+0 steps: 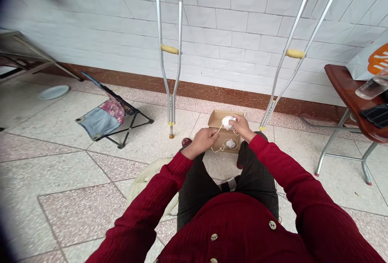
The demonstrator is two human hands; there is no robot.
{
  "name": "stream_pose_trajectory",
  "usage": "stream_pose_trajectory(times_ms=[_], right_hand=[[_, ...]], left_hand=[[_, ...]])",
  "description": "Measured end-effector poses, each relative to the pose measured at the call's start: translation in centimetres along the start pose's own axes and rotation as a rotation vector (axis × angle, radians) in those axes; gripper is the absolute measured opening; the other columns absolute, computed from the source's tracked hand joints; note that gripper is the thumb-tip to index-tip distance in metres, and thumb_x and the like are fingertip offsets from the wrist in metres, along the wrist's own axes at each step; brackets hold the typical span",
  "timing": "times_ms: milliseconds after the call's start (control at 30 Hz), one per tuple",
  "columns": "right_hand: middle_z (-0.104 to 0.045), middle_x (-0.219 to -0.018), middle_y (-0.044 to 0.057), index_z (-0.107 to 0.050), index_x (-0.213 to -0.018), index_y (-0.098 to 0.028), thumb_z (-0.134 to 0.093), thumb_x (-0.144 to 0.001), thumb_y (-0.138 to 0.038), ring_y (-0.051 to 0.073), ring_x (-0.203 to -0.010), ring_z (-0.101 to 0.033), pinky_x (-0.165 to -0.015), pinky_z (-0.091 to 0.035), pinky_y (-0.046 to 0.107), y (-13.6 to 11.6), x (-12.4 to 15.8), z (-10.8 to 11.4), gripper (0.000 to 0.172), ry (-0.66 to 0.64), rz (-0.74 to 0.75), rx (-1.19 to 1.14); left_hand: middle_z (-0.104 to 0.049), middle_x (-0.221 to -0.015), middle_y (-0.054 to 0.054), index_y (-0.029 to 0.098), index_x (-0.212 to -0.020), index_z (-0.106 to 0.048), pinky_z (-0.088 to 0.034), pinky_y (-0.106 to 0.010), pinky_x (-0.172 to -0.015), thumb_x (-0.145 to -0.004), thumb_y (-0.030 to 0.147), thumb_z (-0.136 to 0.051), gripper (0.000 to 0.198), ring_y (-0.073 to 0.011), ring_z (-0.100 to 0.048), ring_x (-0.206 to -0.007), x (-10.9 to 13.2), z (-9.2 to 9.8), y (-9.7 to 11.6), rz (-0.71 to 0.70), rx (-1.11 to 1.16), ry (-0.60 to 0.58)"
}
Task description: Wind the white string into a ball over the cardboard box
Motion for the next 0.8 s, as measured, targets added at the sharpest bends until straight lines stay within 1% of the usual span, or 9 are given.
stream_pose_trajectory(times_ms=[100,167,233,333,400,467,533,667,800], right_hand=[[-0.058,-0.064,-0.001,-0.064,-0.103,-0.016,-0.06,-0.068,-0.031,0.007,-0.041,-0.041,-0.037,-0.025,0.019,0.6,0.4,-0.8,0.038,0.002,-0.093,-0.398],[-0.06,-0.069,-0.001,-0.065,-0.102,-0.017,-0.061,-0.065,-0.03,0.007,-0.043,-0.042,-0.038,-0.028,0.019,0.2,0.8,-1.1,0.039,0.02,-0.051,-0.425],[-0.06,-0.072,-0.002,-0.066,-0.103,-0.02,-0.061,-0.063,-0.025,0.007,-0.046,-0.044,-0.04,-0.032,0.02,-0.8,1.0,-0.6,0.041,0.084,0.057,-0.302],[-0.057,-0.072,-0.005,-0.064,-0.107,-0.023,-0.059,-0.063,-0.022,0.008,-0.047,-0.046,-0.042,-0.035,0.02,-1.8,1.1,0.1,0.043,0.174,0.137,-0.206],[-0.057,-0.071,-0.005,-0.06,-0.107,-0.023,-0.06,-0.065,-0.026,0.008,-0.047,-0.047,-0.041,-0.035,0.02,-1.7,1.0,0.0,0.041,0.186,0.09,-0.36],[-0.058,-0.07,-0.005,-0.056,-0.099,-0.021,-0.063,-0.065,-0.03,0.007,-0.046,-0.046,-0.039,-0.031,0.018,-1.6,0.9,-0.4,0.035,0.166,0.018,-0.574],[-0.058,-0.068,-0.005,-0.053,-0.09,-0.02,-0.067,-0.064,-0.031,0.005,-0.045,-0.044,-0.038,-0.025,0.017,-1.8,0.9,-0.4,0.032,0.147,-0.019,-0.708],[-0.059,-0.068,-0.005,-0.05,-0.087,-0.02,-0.071,-0.061,-0.029,0.003,-0.044,-0.045,-0.037,-0.021,0.015,-1.5,0.3,1.1,0.034,0.179,-0.036,-0.723],[-0.055,-0.061,-0.007,-0.055,-0.089,-0.019,-0.067,-0.06,-0.026,0.003,-0.039,-0.041,-0.035,-0.022,0.016,-0.5,-0.4,3.2,0.032,0.299,-0.005,-0.539]], left_hand=[[-0.066,-0.057,-0.001,0.016,-0.08,-0.064,-0.045,-0.027,-0.066,-0.089,0.035,-0.046,0.028,-0.0162,-0.061,-0.058,0.9,-1.7,-0.6,0.035,0.542,-0.118],[-0.066,-0.057,-0.001,0.015,-0.085,-0.063,-0.048,-0.029,-0.07,-0.089,0.039,-0.05,0.027,-0.0168,-0.064,-0.06,1.4,-1.6,0.1,0.012,0.823,-0.135],[-0.065,-0.056,-0.001,0.015,-0.086,-0.062,-0.05,-0.031,-0.074,-0.089,0.041,-0.052,0.028,-0.0183,-0.067,-0.065,1.5,-1.0,1.0,-0.015,0.984,-0.114],[-0.064,-0.055,-0.001,0.014,-0.089,-0.062,-0.05,-0.032,-0.075,-0.089,0.043,-0.055,0.029,-0.019,-0.068,-0.065,1.5,-1.0,1.5,-0.005,1.058,-0.095],[-0.065,-0.054,-0.001,0.014,-0.095,-0.062,-0.05,-0.033,-0.075,-0.088,0.046,-0.057,0.033,-0.0194,-0.068,-0.064,1.5,-2.0,1.2,0.016,1.081,-0.122],[-0.065,-0.054,0.0,0.014,-0.103,-0.061,-0.05,-0.034,-0.075,-0.087,0.05,-0.058,0.039,-0.0202,-0.069,-0.064,1.8,-3.2,0.6,0.025,1.112,-0.151],[-0.064,-0.053,0.0,0.014,-0.103,-0.061,-0.05,-0.033,-0.073,-0.086,0.051,-0.06,0.041,-0.0206,-0.069,-0.064,2.2,-3.7,-0.1,0.028,1.117,-0.161],[-0.062,-0.052,-0.002,0.012,-0.085,-0.064,-0.048,-0.031,-0.073,-0.087,0.049,-0.06,0.037,-0.0192,-0.067,-0.065,3.5,-2.6,-0.3,0.011,1.078,-0.176],[-0.06,-0.051,-0.002,0.014,-0.077,-0.063,-0.048,-0.032,-0.078,-0.089,0.046,-0.056,0.035,-0.0188,-0.066,-0.066,4.7,-0.9,0.9,-0.011,1.087,-0.204]])
Point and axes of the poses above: each hand's wrist, its own x-axis away from the middle knuckle, its own z-axis out of the back of the hand, y = z × x, the point moved 10 cm from there along -x, towards the middle knuckle
